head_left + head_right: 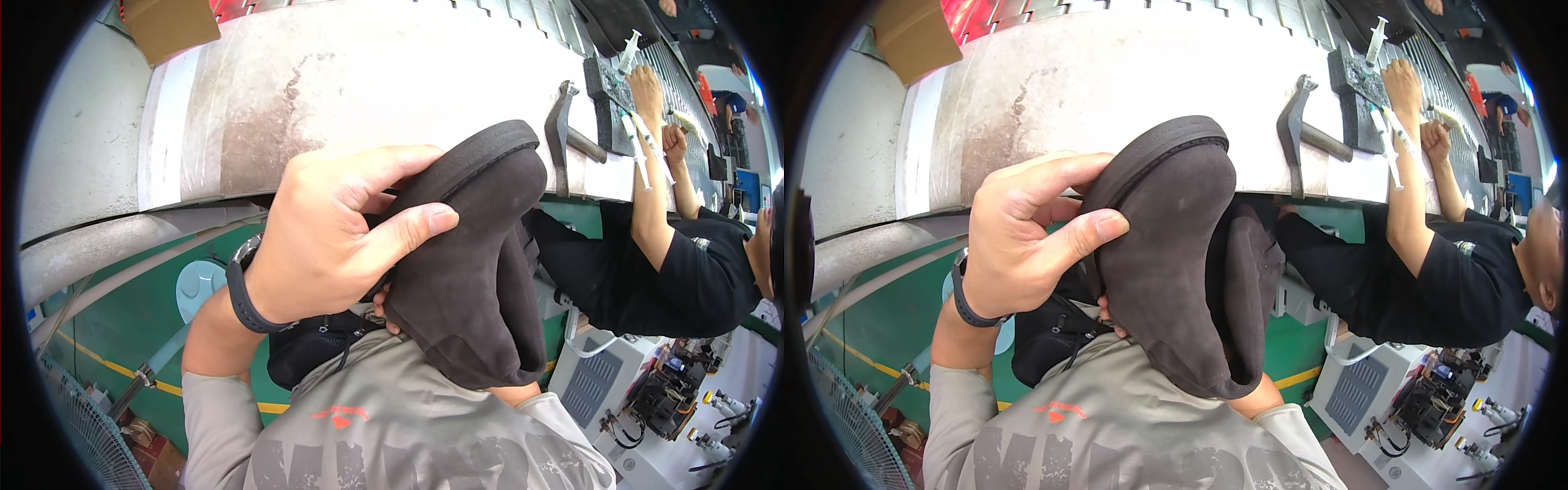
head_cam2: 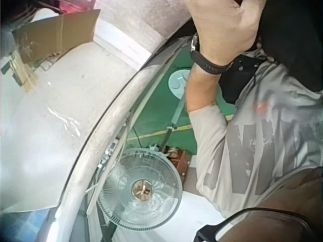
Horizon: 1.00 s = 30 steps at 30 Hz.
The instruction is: The person attaches soles onto boot uppers by aligning and pressing them together firmly along the edges by hand, then places the assembled boots onto the conveyor belt.
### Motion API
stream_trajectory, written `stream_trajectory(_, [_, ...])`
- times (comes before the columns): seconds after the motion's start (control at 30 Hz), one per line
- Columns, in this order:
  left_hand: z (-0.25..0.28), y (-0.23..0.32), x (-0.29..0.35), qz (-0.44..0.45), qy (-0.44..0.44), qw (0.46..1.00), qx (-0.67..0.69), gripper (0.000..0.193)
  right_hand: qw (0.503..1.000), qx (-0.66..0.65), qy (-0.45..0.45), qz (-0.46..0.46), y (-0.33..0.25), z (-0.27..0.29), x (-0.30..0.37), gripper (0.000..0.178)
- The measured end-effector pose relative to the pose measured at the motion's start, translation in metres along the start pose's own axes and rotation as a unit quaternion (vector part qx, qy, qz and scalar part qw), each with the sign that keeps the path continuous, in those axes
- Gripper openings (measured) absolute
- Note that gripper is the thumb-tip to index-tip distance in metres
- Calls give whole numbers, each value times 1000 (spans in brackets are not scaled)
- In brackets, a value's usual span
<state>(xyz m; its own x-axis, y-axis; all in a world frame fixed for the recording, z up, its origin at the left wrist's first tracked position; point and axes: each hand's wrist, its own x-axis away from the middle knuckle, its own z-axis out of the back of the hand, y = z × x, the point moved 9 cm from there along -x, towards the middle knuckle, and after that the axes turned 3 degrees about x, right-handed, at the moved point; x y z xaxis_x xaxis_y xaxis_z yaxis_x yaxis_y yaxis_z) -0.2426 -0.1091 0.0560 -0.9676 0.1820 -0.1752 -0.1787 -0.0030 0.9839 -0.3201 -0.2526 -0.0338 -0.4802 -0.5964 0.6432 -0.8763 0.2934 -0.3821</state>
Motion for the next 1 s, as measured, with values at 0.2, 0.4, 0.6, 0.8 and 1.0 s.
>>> stream_trajectory(0.2, [-5,3,4,-55,21,990,-130,40,993,106,-10,46,-14,-4,8,53])
stream_trajectory(0.4, [-8,12,5,-81,27,984,-157,53,972,203,9,114,-35,-13,27,62])
stream_trajectory(0.6, [-6,4,4,-54,50,985,-154,53,961,236,13,144,-41,-18,38,71])
stream_trajectory(0.8, [8,31,-35,-41,-93,970,-220,50,942,285,-11,176,-7,47,17,76])
stream_trajectory(1.0, [-4,33,-54,-181,-232,923,-248,54,967,244,0,76,9,47,9,70])
